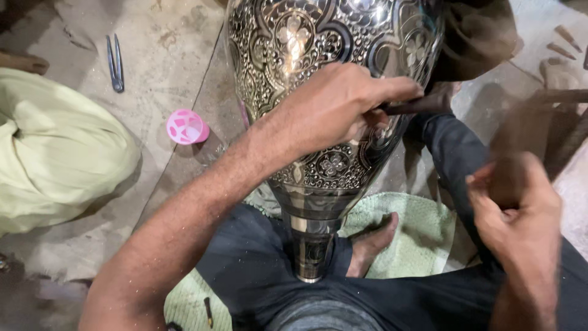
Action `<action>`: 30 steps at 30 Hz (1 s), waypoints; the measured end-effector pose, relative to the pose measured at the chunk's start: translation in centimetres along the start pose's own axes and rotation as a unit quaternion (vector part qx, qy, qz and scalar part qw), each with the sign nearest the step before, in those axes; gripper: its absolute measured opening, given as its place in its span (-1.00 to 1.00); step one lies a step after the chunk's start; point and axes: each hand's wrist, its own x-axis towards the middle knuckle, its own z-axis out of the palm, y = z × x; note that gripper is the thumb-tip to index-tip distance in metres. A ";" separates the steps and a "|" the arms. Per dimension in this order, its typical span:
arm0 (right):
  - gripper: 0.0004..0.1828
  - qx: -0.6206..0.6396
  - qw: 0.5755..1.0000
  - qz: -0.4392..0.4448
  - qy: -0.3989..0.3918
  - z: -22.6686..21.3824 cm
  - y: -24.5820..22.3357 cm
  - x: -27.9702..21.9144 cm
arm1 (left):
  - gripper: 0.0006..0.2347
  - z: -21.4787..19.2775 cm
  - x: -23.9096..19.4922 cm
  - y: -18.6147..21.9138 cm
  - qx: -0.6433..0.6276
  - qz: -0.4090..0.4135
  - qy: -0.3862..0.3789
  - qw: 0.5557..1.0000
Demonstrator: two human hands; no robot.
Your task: The person sits on the floor and uses a chisel and wooden mallet to engrave intricate floral patterns into a large silver-colored metal vase. The person repeatedly taps the chisel with the mallet to create detailed designs on the vase's surface.
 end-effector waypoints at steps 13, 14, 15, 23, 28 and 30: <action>-0.85 0.049 0.999 0.017 -0.012 -0.6 3.9 0.1 | -0.57 -0.3 -1.2 0.7 -0.013 -0.039 0.024 0.999; -0.85 0.042 0.999 0.018 -0.009 -0.7 4.3 0.0 | -0.56 -0.3 -1.3 0.8 -0.011 -0.039 0.030 0.999; -0.84 0.091 0.996 0.019 0.015 -0.5 4.6 0.3 | -0.55 -0.2 -1.4 0.8 -0.010 -0.039 0.039 0.998; -0.86 -0.083 0.995 -0.060 0.012 -1.1 3.9 0.6 | -0.61 0.8 -2.1 0.8 0.033 -0.073 0.045 0.996; -0.83 -0.121 0.990 -0.071 -0.016 -2.2 2.7 1.2 | -0.62 0.9 -2.9 1.1 0.007 -0.100 0.052 0.994; -0.82 -0.088 0.993 -0.076 -0.032 -2.3 3.1 1.5 | -0.61 0.8 -3.5 1.4 0.014 -0.099 0.061 0.993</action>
